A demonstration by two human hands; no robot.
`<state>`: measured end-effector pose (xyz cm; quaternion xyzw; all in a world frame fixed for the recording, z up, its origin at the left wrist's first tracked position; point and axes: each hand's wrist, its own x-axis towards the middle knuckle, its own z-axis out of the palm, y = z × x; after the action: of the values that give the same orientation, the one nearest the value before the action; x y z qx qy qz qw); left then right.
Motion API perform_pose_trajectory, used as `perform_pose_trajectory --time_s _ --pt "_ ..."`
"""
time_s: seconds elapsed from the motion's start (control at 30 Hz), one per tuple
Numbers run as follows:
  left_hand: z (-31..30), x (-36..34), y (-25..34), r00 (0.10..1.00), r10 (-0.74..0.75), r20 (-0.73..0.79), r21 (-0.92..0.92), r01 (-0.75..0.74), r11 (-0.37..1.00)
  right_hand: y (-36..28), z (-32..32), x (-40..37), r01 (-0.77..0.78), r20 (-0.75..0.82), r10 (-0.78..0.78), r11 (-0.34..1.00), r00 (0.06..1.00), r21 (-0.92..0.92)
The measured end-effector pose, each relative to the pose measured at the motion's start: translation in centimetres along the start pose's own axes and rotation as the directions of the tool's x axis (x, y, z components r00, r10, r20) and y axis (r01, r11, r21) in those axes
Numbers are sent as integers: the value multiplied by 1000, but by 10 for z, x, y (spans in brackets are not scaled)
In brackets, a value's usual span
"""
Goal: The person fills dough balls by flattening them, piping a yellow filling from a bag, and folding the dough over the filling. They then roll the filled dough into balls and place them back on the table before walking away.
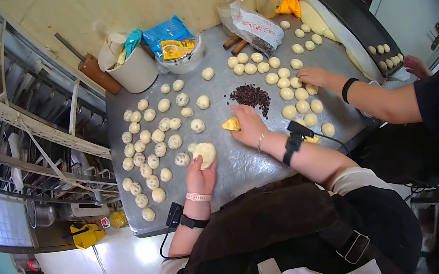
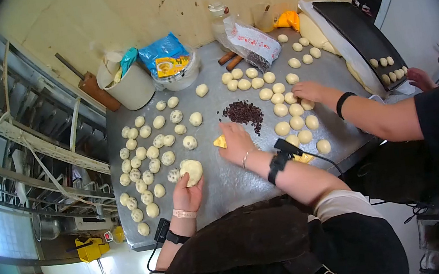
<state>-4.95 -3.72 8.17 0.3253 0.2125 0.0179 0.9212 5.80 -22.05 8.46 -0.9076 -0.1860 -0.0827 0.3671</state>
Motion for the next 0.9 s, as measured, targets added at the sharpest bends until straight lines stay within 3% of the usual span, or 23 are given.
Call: perform_pose_trajectory --time_s 0.03,0.07,0.1,0.2,0.23,0.3,0.37,0.43,0.53,0.9 --pt "-1 -1 2 997 -58 56 -102 64 993 6 1 10 8 -4 -8 1000 1000 2" --pt "-1 -2 6 987 -108 118 -196 130 972 10 3 20 -71 252 99 990 963 -121" --pt "0 -3 10 988 -96 121 -190 118 975 14 7 27 -112 474 226 960 851 -257" --pt "11 -8 14 960 -70 273 -223 133 966 38 36 35 -78 486 176 974 856 -215" --pt "9 -8 16 962 -60 268 -225 123 967 36 37 32 -69 491 166 975 856 -209" --pt "5 -8 18 963 -125 240 -205 176 963 28 29 25 -151 411 130 988 903 19" --pt "1 -6 19 976 -130 173 -147 156 977 10 15 16 -182 462 130 981 877 70" --pt "-6 -5 13 982 -149 112 -90 159 983 -10 -3 1 13 382 -175 920 907 391" --pt "-10 3 5 967 -150 205 -28 159 987 -28 -17 -11 -5 481 -194 925 855 381" --pt "6 -4 3 960 -176 218 15 177 984 -37 -21 -19 70 401 -156 973 903 221"
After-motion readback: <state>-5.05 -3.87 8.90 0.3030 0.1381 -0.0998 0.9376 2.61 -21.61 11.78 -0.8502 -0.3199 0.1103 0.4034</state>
